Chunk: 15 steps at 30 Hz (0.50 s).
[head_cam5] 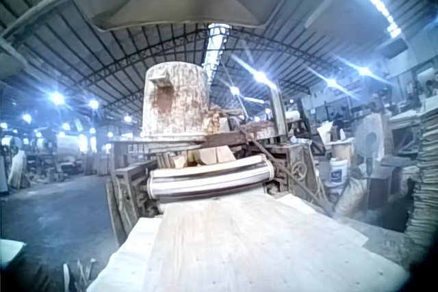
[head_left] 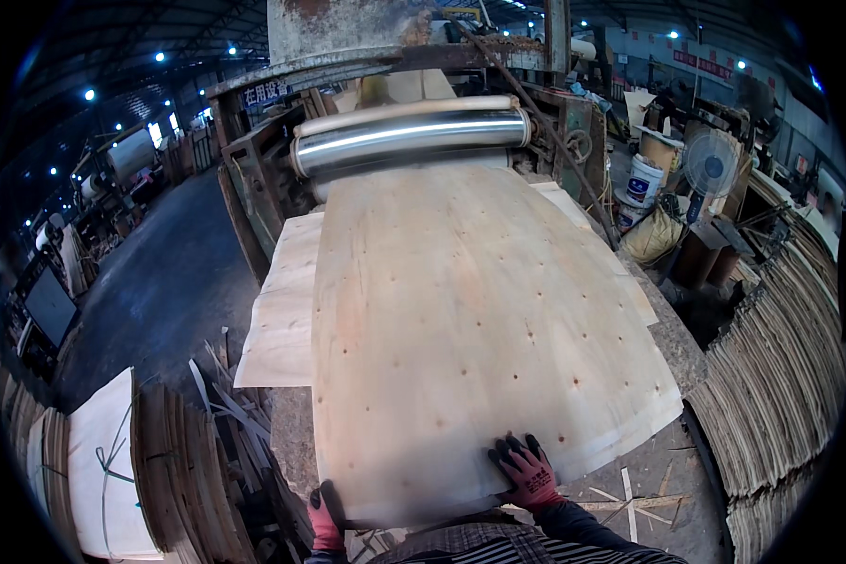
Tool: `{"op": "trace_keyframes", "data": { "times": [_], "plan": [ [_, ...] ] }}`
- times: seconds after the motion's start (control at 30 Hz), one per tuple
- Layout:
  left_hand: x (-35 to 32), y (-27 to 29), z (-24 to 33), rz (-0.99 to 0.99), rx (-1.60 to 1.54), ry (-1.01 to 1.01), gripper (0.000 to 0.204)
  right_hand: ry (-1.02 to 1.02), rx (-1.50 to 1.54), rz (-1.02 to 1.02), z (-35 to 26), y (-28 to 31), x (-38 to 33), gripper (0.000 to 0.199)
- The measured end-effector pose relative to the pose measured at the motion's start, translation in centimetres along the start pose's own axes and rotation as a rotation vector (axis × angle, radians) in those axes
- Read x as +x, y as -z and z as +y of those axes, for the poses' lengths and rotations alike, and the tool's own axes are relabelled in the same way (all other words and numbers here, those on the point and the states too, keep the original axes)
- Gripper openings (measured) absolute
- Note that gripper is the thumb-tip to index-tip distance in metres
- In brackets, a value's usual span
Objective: The person feeds large sheets of wood veneer through a roller machine, then stacks the processed sheets on a pile to the right. The person repeatedly picks up new sheets, guides them through the machine, and places them on the growing stack.
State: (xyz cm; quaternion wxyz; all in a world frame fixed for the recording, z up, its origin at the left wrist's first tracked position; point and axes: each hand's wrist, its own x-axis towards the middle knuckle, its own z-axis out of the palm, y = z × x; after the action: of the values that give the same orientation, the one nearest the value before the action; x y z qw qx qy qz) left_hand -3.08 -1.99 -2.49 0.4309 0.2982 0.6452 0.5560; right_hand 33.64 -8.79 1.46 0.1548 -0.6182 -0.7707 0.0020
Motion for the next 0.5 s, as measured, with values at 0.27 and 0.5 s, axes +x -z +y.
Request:
{"op": "trace_keyframes", "data": {
  "times": [0.27, 0.5],
  "plan": [
    [0.31, 0.15, -0.55, 0.005, 0.022, 0.004, 0.023, 0.01, -0.025, -0.018, 0.25, -0.33, -0.15, 0.066],
    [0.21, -0.08, -0.13, -0.025, 0.037, 0.001, 0.026, 0.027, -0.025, 0.005, 0.42, -0.64, -0.1, 0.066]
  ]
}}
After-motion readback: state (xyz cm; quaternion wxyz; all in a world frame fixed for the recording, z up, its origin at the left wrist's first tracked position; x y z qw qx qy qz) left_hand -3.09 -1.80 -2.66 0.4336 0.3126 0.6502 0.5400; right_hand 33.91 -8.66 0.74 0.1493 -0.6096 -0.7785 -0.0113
